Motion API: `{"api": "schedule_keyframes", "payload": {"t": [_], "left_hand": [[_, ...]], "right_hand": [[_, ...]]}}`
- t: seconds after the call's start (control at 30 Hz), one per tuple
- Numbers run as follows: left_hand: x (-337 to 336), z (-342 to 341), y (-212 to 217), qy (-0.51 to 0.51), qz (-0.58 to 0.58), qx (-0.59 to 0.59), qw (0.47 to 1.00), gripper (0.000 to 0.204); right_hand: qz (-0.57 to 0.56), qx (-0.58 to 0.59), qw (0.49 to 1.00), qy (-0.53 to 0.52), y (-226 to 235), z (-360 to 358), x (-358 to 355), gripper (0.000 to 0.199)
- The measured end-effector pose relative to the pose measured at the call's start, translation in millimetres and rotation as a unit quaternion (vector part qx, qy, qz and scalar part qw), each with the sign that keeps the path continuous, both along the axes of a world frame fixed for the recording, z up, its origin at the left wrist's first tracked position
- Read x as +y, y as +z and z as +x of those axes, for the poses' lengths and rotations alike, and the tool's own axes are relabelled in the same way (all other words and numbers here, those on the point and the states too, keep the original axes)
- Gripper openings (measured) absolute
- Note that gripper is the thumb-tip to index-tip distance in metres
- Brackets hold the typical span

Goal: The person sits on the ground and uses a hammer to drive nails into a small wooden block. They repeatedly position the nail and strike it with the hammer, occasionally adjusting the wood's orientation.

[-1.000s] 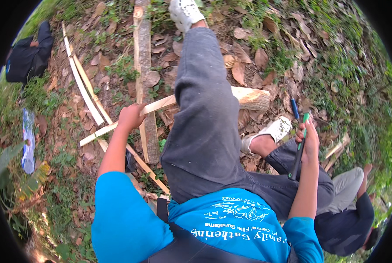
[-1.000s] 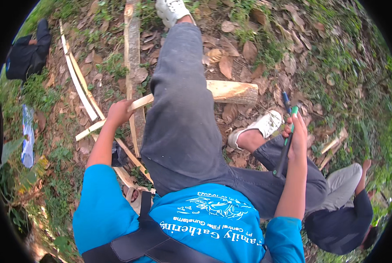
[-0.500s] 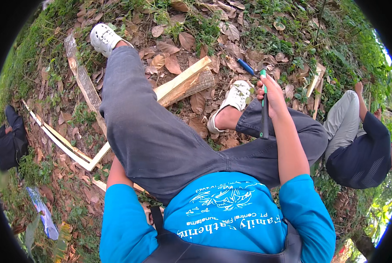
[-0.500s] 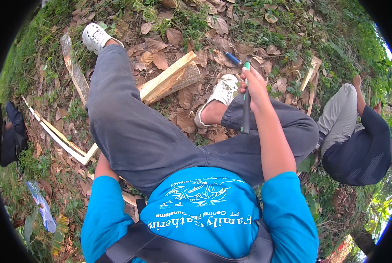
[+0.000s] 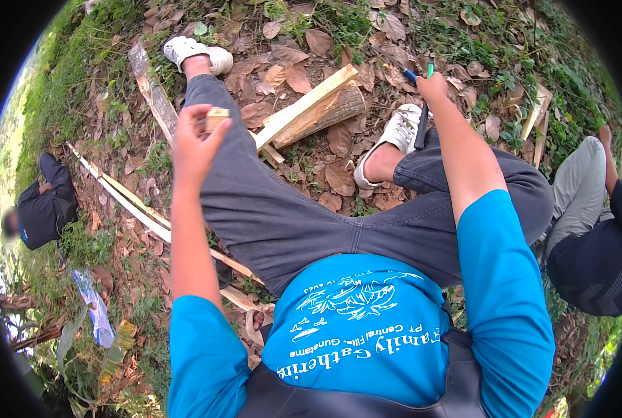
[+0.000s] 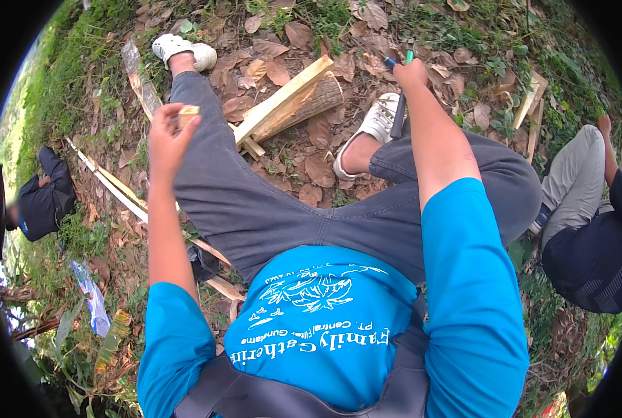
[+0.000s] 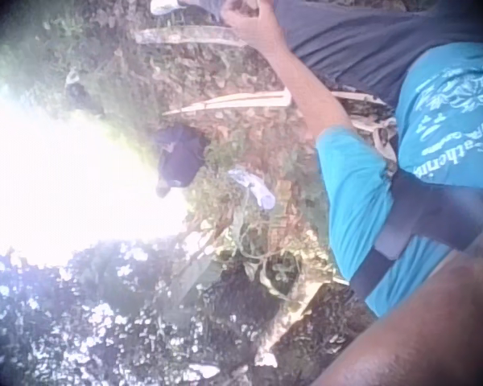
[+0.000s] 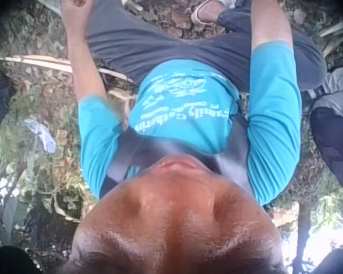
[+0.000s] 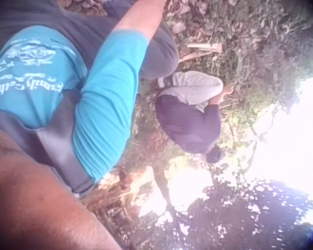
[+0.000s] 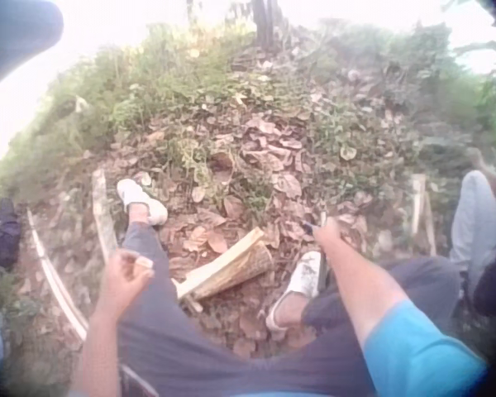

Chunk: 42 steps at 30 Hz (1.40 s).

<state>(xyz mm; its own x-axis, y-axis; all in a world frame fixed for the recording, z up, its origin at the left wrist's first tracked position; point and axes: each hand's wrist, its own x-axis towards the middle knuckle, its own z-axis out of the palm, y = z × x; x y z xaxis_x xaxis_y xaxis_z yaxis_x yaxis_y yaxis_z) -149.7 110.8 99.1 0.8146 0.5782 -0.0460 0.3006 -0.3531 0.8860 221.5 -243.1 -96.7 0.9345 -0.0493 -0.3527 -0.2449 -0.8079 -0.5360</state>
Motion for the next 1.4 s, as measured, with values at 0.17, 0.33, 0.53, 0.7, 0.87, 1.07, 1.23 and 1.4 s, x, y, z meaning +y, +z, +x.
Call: {"api": "schedule_keyframes", "payload": {"t": [0.17, 0.33, 0.53, 0.7, 0.87, 1.07, 1.23, 1.4], "left_hand": [[-59.3, 72.2, -85.5, -0.122, 0.186, 0.068, 0.973, 0.040], [-72.7, 87.0, -121.9, -0.121, 0.198, 0.106, 0.967, 0.038], [-74.4, 90.2, -134.8, -0.082, 0.165, 0.127, 0.975, 0.037], [-71.4, 87.1, -130.3, -0.090, 0.162, 0.125, 0.975, 0.047], [-75.0, 80.6, -131.5, -0.060, 0.183, 0.089, 0.977, 0.050], [-74.2, 78.1, -136.7, -0.049, 0.173, 0.108, 0.978, 0.039], [-73.8, 72.6, -144.1, -0.044, 0.177, 0.099, 0.978, 0.041], [-74.3, 74.6, -153.0, -0.051, 0.168, 0.113, 0.978, 0.069]], "right_hand": [[-0.090, -0.045, 0.991, 0.093, -15.3, 3.0, 9.0, 0.028], [-0.109, -0.091, 0.981, 0.134, -28.7, -4.1, -4.8, 0.026], [-0.124, -0.051, 0.984, 0.121, -44.0, -8.3, -9.5, 0.030], [-0.149, -0.029, 0.981, 0.117, -44.2, -10.7, -13.5, 0.033], [-0.138, -0.017, 0.979, 0.151, -17.4, -14.5, -10.9, 0.045], [0.022, -0.061, 0.987, 0.146, 16.0, -3.7, -23.2, 0.047], [0.139, -0.149, 0.965, 0.165, 85.4, -11.6, -3.5, 0.043], [0.270, -0.193, 0.925, 0.184, 158.4, -36.9, 19.9, 0.048]]}}
